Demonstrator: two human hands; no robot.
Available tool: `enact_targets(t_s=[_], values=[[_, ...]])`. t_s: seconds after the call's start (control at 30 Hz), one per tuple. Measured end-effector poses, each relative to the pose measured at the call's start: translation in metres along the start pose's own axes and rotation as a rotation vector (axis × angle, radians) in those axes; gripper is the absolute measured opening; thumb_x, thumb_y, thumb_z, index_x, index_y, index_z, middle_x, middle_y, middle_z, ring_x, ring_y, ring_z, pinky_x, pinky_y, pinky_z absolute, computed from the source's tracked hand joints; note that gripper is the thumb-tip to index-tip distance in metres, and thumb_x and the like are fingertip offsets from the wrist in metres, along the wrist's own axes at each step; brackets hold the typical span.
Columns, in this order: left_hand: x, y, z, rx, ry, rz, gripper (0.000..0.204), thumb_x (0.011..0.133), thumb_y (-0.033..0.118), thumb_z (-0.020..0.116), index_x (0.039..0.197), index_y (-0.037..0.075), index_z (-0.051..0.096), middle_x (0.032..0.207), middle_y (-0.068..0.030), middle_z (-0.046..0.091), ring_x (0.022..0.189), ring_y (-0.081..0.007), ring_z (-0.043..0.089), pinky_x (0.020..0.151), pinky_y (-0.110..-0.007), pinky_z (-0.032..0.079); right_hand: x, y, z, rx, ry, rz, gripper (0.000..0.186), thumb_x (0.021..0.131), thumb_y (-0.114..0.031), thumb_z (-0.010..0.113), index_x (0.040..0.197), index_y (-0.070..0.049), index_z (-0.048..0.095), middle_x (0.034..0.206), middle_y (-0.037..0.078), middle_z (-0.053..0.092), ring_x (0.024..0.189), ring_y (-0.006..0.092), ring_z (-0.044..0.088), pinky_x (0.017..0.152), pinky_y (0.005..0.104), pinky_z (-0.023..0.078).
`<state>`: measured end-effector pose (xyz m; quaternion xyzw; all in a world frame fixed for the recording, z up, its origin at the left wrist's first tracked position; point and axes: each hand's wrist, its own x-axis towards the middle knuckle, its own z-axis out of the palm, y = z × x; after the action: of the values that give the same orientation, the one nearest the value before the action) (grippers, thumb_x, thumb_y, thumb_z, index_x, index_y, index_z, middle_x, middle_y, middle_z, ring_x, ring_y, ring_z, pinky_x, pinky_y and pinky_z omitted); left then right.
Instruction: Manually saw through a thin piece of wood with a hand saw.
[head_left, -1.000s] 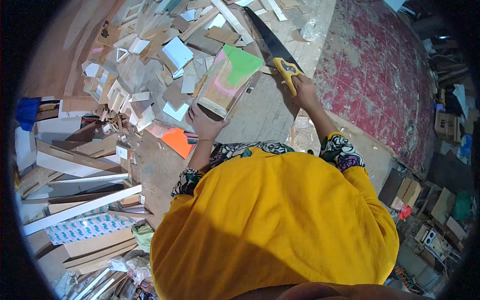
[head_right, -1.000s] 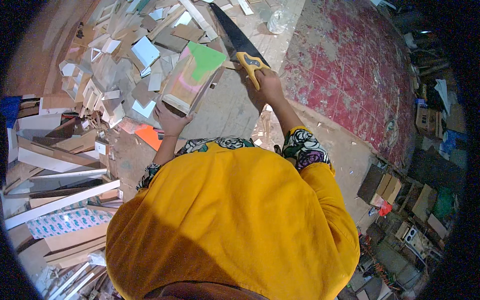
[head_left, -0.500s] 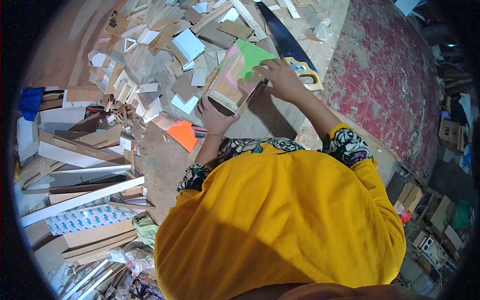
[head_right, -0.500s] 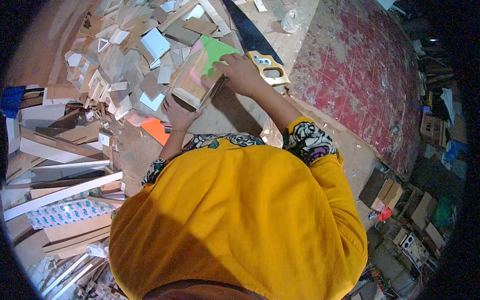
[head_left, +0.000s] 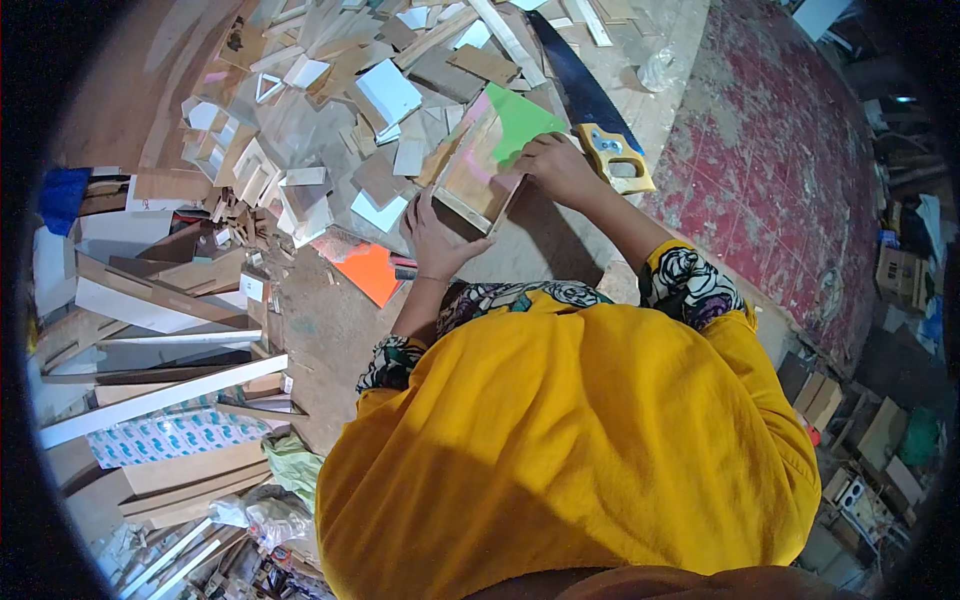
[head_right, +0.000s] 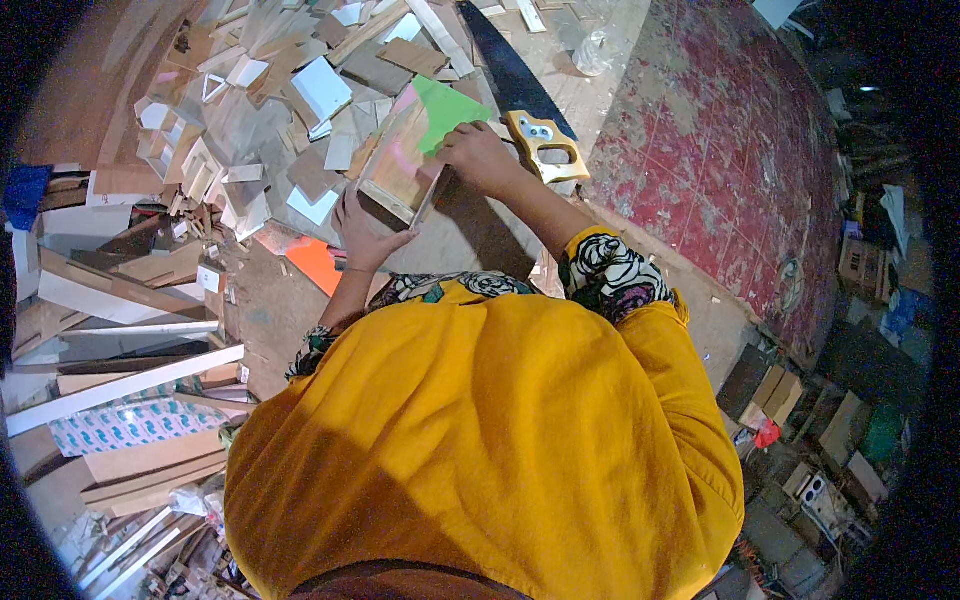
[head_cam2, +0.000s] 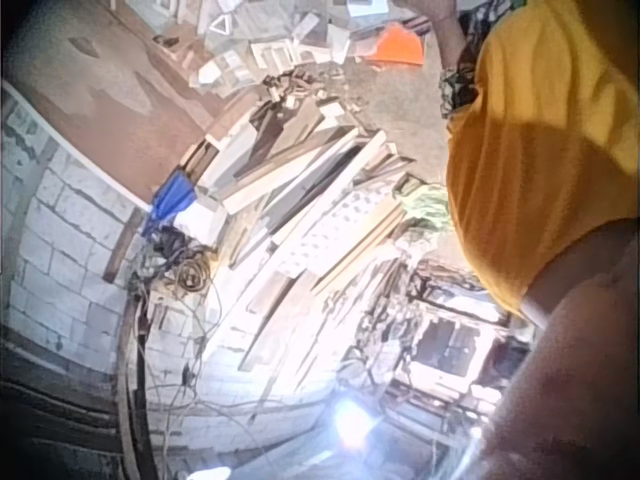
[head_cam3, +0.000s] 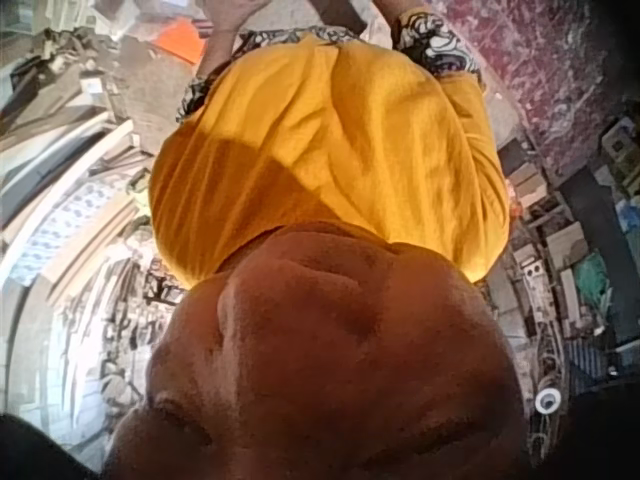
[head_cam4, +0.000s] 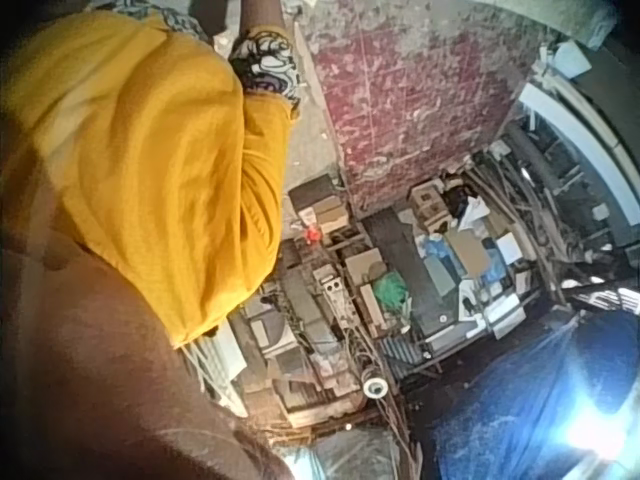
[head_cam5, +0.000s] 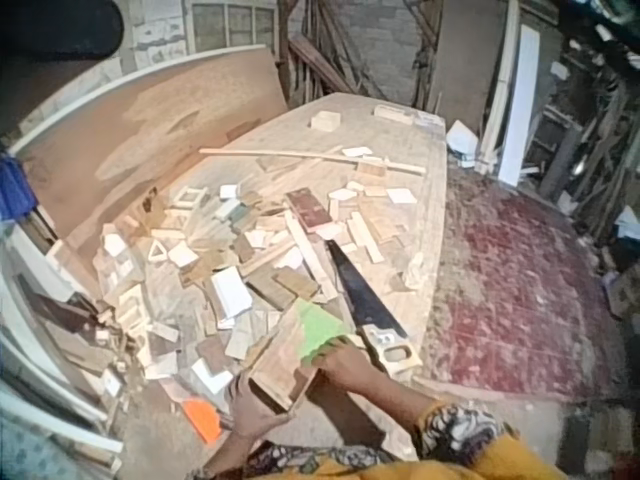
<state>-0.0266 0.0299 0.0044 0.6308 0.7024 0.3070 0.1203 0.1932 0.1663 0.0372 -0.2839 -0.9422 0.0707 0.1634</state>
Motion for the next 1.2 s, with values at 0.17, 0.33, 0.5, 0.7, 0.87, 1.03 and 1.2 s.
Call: enact_targets(t_s=[0.17, 0.33, 0.5, 0.7, 0.87, 1.03, 1.2], values=[[0.014, -0.007, -0.008, -0.061, -0.032, 0.067, 0.091, 0.054, 0.046, 0.077, 0.127, 0.006, 0.041, 0.121, -0.0155, 0.049, 0.117, -0.0347, 0.04, 0.1, -0.046, 0.028, -0.003, -0.003, -0.002, 0.022, 0.048, 0.0, 0.021, 0.071, -0.011, 0.053, 0.085, -0.016, 0.068, 0.089, 0.003, 0.062, 0.095, 0.0221, 0.056, 0.087, 0.039, 0.041], [0.044, 0.016, -0.02, -0.223, -0.07, 0.071, 0.048, 0.074, 0.026, 0.068, 0.113, 0.002, 0.054, 0.106, -0.0166, 0.059, 0.099, -0.0309, 0.057, 0.085, -0.039, 0.045, -0.004, -0.003, 0.001, 0.014, 0.051, 0.038, 0.021, 0.072, -0.013, 0.053, 0.086, -0.017, 0.068, 0.088, 0.001, 0.061, 0.095, 0.0211, 0.056, 0.088, 0.0378, 0.041], [0.059, 0.002, -0.005, -0.184, -0.017, 0.071, 0.03, 0.078, 0.019, 0.063, 0.103, 0.003, 0.061, 0.098, -0.0165, 0.063, 0.089, -0.0307, 0.062, 0.077, -0.037, 0.048, -0.004, -0.006, 0.003, -0.027, 0.025, 0.055, 0.02, 0.073, -0.013, 0.053, 0.086, -0.015, 0.068, 0.088, 0.002, 0.061, 0.096, 0.0219, 0.055, 0.088, 0.0375, 0.041], [0.079, -0.013, 0.0, -0.23, -0.066, 0.039, 0.023, 0.079, 0.012, 0.061, 0.1, 0.002, 0.064, 0.093, -0.0153, 0.065, 0.081, -0.0243, 0.065, 0.074, -0.031, 0.05, -0.008, -0.011, -0.004, 0.044, 0.027, 0.116, 0.021, 0.074, -0.014, 0.052, 0.089, -0.014, 0.067, 0.091, 0.004, 0.059, 0.098, 0.0231, 0.054, 0.088, 0.0375, 0.041], [0.088, -0.016, -0.012, -0.171, -0.148, 0.129, 0.039, 0.069, 0.017, 0.067, 0.106, 0.005, 0.062, 0.108, -0.0155, 0.062, 0.098, -0.0289, 0.059, 0.082, -0.038, 0.048, -0.018, -0.009, 0.002, 0.055, 0.082, 0.116, 0.023, 0.076, -0.016, 0.05, 0.092, -0.015, 0.066, 0.093, 0.005, 0.058, 0.1, 0.0239, 0.053, 0.088, 0.0377, 0.041], [0.081, 0.012, -0.026, 0.192, -0.364, 0.185, 0.062, 0.06, 0.023, 0.076, 0.115, 0.001, 0.058, 0.121, -0.0183, 0.053, 0.114, -0.0326, 0.047, 0.097, -0.04, 0.04, -0.041, -0.011, 0.014, -0.017, 0.104, 0.176, 0.029, 0.076, -0.017, 0.05, 0.102, -0.016, 0.064, 0.111, 0.006, 0.056, 0.11, 0.0239, 0.049, 0.091, 0.0381, 0.04], [0.067, 0.004, -0.008, 0.195, -0.272, 0.129, 0.066, 0.06, 0.028, 0.078, 0.117, 0.002, 0.058, 0.119, -0.0176, 0.054, 0.11, -0.0328, 0.049, 0.095, -0.04, 0.041, -0.049, -0.025, 0.006, -0.044, -0.005, 0.161, 0.037, 0.074, -0.021, 0.057, 0.111, -0.015, 0.06, 0.123, 0.007, 0.051, 0.119, 0.026, 0.044, 0.097, 0.046, 0.034]])
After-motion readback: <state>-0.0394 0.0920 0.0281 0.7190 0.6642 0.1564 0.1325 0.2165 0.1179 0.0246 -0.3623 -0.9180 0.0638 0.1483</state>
